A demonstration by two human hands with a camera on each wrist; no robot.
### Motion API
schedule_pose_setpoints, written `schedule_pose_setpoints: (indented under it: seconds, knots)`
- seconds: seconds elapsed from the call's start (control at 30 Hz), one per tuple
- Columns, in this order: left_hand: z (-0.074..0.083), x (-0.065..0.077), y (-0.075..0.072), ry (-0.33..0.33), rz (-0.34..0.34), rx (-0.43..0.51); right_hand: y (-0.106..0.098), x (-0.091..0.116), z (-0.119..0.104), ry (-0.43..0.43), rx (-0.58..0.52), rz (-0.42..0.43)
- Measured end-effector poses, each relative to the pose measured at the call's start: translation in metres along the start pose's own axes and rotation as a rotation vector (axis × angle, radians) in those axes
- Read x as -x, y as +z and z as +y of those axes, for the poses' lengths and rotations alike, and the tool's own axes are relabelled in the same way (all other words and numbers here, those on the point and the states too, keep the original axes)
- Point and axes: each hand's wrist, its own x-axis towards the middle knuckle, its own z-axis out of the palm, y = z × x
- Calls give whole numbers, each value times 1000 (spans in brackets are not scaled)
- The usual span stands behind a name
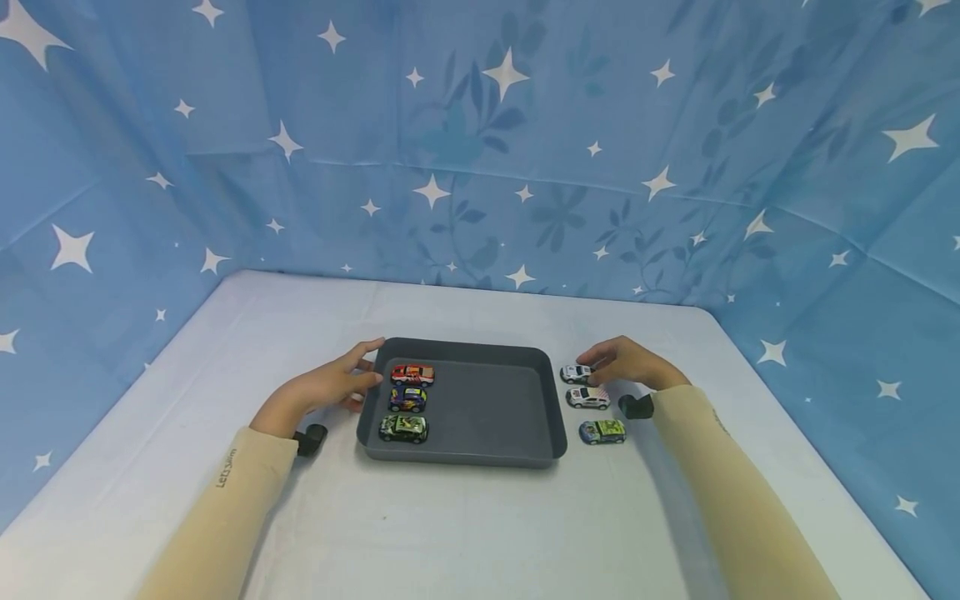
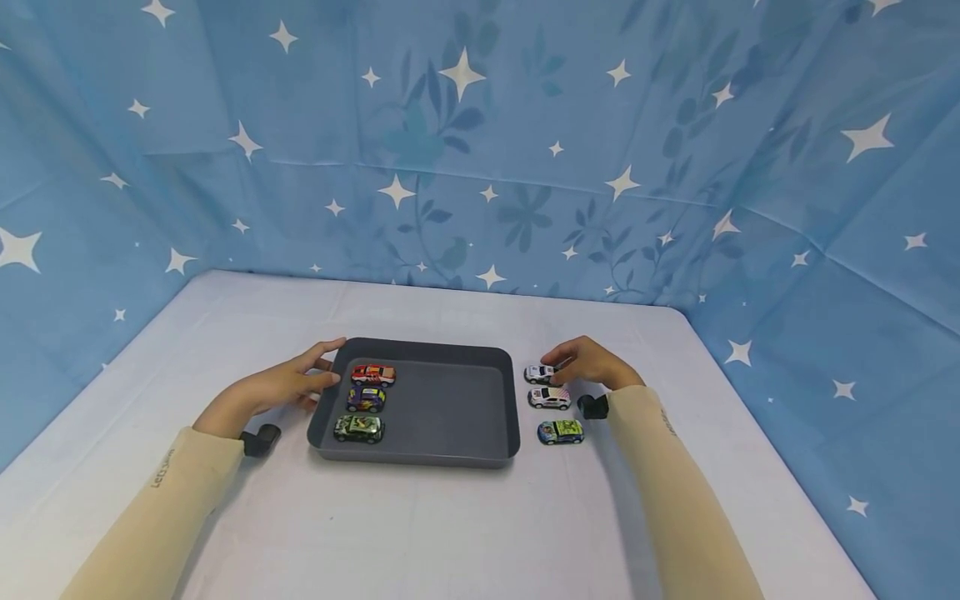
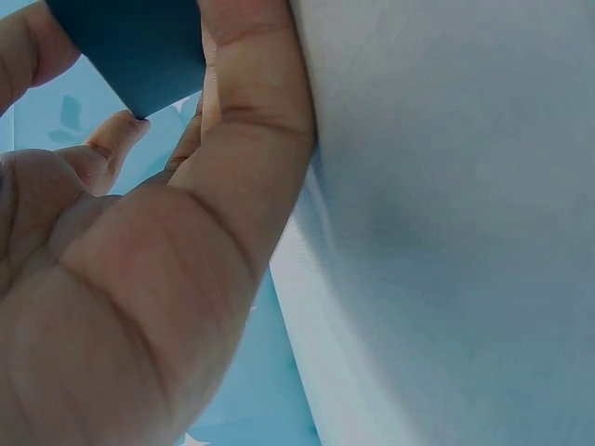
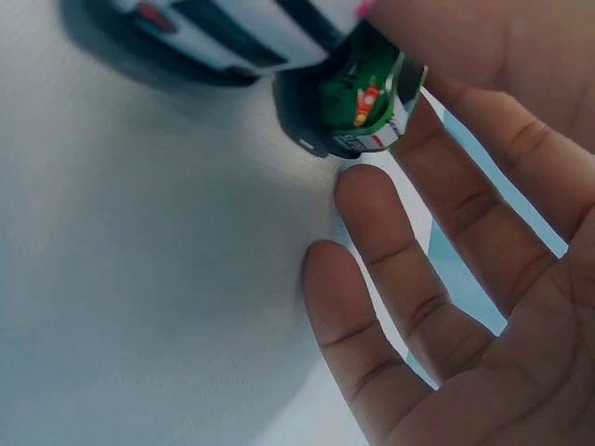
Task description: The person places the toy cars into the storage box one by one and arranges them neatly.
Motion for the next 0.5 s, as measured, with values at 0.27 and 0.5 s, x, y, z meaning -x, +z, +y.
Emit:
schedule_pose_setpoints:
  seconds: [0.27, 0.5]
  knots:
    - [0, 0, -1, 2, 0, 2, 1, -4, 0, 37, 16, 11]
    - [0, 1, -1, -6, 1, 5, 1, 1, -3, 32, 18, 17]
